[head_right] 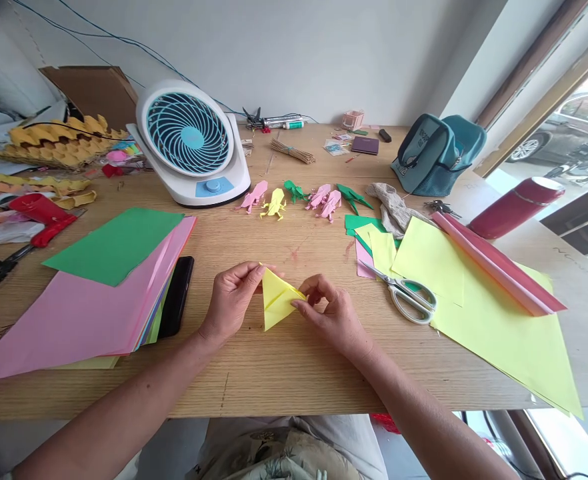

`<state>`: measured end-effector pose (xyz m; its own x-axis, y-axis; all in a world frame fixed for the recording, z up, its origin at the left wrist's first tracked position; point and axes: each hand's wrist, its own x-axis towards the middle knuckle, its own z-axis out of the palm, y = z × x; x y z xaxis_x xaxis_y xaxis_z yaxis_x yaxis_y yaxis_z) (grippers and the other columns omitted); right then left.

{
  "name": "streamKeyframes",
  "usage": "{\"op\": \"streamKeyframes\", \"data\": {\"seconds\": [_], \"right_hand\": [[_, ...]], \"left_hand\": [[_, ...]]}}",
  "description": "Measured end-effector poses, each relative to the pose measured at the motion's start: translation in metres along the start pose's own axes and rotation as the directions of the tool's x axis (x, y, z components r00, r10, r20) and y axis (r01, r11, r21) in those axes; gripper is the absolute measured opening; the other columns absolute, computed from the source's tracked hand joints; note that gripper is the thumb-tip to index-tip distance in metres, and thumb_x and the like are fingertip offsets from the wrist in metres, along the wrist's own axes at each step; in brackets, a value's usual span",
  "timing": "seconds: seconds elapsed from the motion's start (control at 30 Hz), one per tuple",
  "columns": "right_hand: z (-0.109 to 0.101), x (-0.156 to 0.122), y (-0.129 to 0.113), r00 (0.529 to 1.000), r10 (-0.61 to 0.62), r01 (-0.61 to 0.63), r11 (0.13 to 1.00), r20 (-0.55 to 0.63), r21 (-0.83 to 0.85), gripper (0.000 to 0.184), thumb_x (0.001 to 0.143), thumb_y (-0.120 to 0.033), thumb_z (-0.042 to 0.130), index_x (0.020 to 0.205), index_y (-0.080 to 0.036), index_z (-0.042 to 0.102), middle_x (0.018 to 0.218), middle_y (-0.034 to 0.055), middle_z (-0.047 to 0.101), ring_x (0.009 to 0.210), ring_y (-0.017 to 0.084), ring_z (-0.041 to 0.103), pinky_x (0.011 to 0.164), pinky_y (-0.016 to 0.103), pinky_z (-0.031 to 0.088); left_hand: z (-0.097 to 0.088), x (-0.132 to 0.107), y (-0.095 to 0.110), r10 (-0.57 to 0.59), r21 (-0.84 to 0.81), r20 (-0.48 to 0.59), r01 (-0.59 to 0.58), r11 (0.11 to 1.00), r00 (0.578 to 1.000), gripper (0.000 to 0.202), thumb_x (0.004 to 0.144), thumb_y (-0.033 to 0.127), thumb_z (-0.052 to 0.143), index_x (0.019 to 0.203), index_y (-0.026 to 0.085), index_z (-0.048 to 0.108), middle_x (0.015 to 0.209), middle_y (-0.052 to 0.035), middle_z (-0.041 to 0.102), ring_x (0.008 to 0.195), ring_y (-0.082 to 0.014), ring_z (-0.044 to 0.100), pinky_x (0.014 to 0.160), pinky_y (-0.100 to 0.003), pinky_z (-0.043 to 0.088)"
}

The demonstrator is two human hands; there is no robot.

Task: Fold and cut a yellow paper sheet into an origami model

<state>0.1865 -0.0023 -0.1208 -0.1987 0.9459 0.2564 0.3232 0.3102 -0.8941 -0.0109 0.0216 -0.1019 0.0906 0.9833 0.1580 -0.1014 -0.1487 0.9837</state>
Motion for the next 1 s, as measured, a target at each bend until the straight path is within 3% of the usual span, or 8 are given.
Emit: {"op": "streamKeyframes", "data": {"seconds": [0.13,0.23,0.37,0.63,0.77,0.9,1.0], "right_hand": [[0.0006,0.0018,-0.0005,0.997,0.061,-0.065,0.992,0.039,0.106,0.030,0.084,-0.042,0.070,0.105,-0.022,0.061,0.091,0.0019,0.065,0.078,0.015,0.055,0.073,0.028,0.046],[0.0009,0.0032,-0.0030,0.985,0.113,-0.130,0.982,0.129,0.139,0.029,0.084,-0.046,0.069,0.097,-0.020,0.067,0.088,0.0015,0.067,0.075,0.015,0.055,0.070,0.027,0.045],[0.0022,0.0034,-0.0047,0.980,0.152,-0.173,0.971,0.130,0.168,0.029,0.083,-0.048,0.068,0.083,-0.019,0.067,0.074,-0.0003,0.062,0.067,0.013,0.051,0.061,0.025,0.042],[0.0034,0.0031,-0.0034,0.987,0.148,-0.157,0.969,0.060,0.191,0.032,0.081,-0.052,0.069,0.078,-0.021,0.065,0.071,0.0004,0.060,0.068,0.014,0.051,0.062,0.026,0.043],[0.0011,0.0029,-0.0042,0.989,0.126,-0.141,0.964,0.078,0.225,0.034,0.079,-0.055,0.070,0.081,-0.021,0.065,0.076,0.0004,0.062,0.070,0.015,0.053,0.066,0.027,0.045],[-0.0018,0.0024,-0.0034,0.990,0.076,-0.104,0.960,0.116,0.261,0.028,0.085,-0.049,0.067,0.087,-0.021,0.066,0.080,0.0009,0.061,0.073,0.015,0.054,0.070,0.028,0.045],[-0.0017,0.0022,-0.0011,0.996,0.057,-0.074,0.964,0.073,0.254,0.025,0.086,-0.047,0.067,0.086,-0.022,0.067,0.080,0.0008,0.061,0.072,0.014,0.055,0.068,0.028,0.046]], "left_hand": [[0.0002,-0.0011,-0.0014,-0.002,-0.044,0.010,0.002,0.999,1.000,0.030,0.089,0.044,0.064,0.095,0.017,0.074,0.090,-0.0057,0.077,0.083,-0.0200,0.072,0.078,-0.030,0.058],[0.0014,-0.0019,-0.0017,-0.001,-0.085,0.021,0.002,0.996,1.000,0.029,0.088,0.044,0.065,0.094,0.017,0.074,0.090,-0.0065,0.076,0.085,-0.0213,0.072,0.076,-0.030,0.058],[0.0028,-0.0027,-0.0022,-0.010,-0.113,0.018,0.012,0.993,1.000,0.028,0.088,0.044,0.066,0.092,0.017,0.073,0.091,-0.0070,0.076,0.086,-0.0216,0.073,0.074,-0.029,0.058],[0.0041,-0.0049,-0.0032,0.011,-0.124,0.002,-0.011,0.992,1.000,0.029,0.088,0.044,0.066,0.091,0.017,0.072,0.091,-0.0087,0.077,0.091,-0.0242,0.073,0.079,-0.033,0.059],[0.0033,-0.0041,-0.0031,0.030,-0.159,-0.007,-0.031,0.987,1.000,0.026,0.088,0.043,0.066,0.090,0.017,0.073,0.090,-0.0080,0.077,0.091,-0.0236,0.072,0.077,-0.031,0.059],[0.0011,-0.0027,-0.0022,0.048,-0.200,-0.028,-0.052,0.978,0.998,0.023,0.088,0.041,0.067,0.089,0.018,0.072,0.089,-0.0061,0.076,0.088,-0.0216,0.073,0.075,-0.031,0.059],[0.0001,-0.0023,-0.0012,0.052,-0.196,-0.054,-0.062,0.979,0.997,0.023,0.087,0.042,0.068,0.088,0.019,0.072,0.088,-0.0054,0.076,0.086,-0.0214,0.073,0.075,-0.031,0.059]]}}
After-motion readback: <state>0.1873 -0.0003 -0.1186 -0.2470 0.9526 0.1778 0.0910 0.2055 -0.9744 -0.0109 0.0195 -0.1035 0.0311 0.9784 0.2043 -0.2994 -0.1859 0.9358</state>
